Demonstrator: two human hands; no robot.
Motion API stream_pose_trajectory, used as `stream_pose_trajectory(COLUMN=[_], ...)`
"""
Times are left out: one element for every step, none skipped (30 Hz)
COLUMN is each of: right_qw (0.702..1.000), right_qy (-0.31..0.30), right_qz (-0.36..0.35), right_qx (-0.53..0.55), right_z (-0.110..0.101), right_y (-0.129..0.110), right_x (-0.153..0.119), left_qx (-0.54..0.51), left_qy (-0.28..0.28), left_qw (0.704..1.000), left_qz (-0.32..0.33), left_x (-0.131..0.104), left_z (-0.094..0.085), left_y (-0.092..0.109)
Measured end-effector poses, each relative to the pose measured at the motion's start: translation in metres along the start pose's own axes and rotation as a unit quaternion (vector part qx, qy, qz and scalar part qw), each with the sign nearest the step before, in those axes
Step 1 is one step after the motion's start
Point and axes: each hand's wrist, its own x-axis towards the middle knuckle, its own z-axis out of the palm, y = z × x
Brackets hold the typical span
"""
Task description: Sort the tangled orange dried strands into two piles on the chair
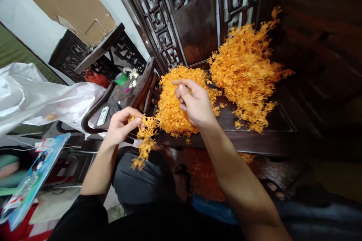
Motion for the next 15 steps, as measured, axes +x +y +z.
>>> stream_pose_trajectory(right_qw=[0.999,0.997,0.994,0.99,0.986,0.984,0.983,0.984,0.986,0.987,0.987,0.987,0.984,0.978,0.968], right_qy=[-0.029,-0.06,-0.091,-0.116,-0.134,-0.141,-0.14,-0.133,-0.125,-0.114,-0.104,-0.095,-0.088,-0.083,-0.082], right_qz=[0.02,0.037,0.05,0.057,0.059,0.056,0.05,0.043,0.035,0.026,0.016,0.002,-0.019,-0.047,-0.08], right_qx=[-0.002,-0.014,-0.034,-0.058,-0.08,-0.097,-0.105,-0.106,-0.107,-0.11,-0.117,-0.131,-0.155,-0.187,-0.225], right_z=[0.003,0.004,0.005,0.006,0.007,0.009,0.012,0.014,0.018,0.021,0.024,0.026,0.028,0.03,0.031], right_y=[-0.001,-0.002,-0.003,-0.002,-0.001,0.0,0.002,0.005,0.007,0.009,0.01,0.011,0.012,0.012,0.012], right_x=[-0.002,-0.004,-0.005,-0.006,-0.007,-0.008,-0.009,-0.01,-0.011,-0.012,-0.013,-0.014,-0.015,-0.016,-0.016], left_qx=[-0.015,-0.032,-0.052,-0.073,-0.094,-0.113,-0.13,-0.146,-0.164,-0.182,-0.202,-0.222,-0.24,-0.254,-0.259], left_qy=[0.002,0.004,0.008,0.012,0.016,0.017,0.018,0.02,0.022,0.025,0.027,0.025,0.019,0.009,-0.003], left_qw=[1.0,0.999,0.999,0.997,0.995,0.993,0.991,0.989,0.985,0.981,0.975,0.968,0.959,0.952,0.947], left_qz=[-0.002,-0.004,-0.004,-0.003,-0.003,-0.005,-0.011,-0.023,-0.04,-0.061,-0.087,-0.117,-0.147,-0.173,-0.191], left_x=[0.001,0.002,0.003,0.004,0.005,0.007,0.008,0.009,0.01,0.011,0.012,0.013,0.013,0.014,0.014], left_z=[0.0,0.0,0.0,0.001,0.001,0.002,0.003,0.005,0.007,0.01,0.013,0.016,0.02,0.023,0.027], left_y=[-0.001,-0.003,-0.004,-0.006,-0.007,-0.008,-0.008,-0.007,-0.006,-0.005,-0.003,-0.001,0.0,0.001,0.001])
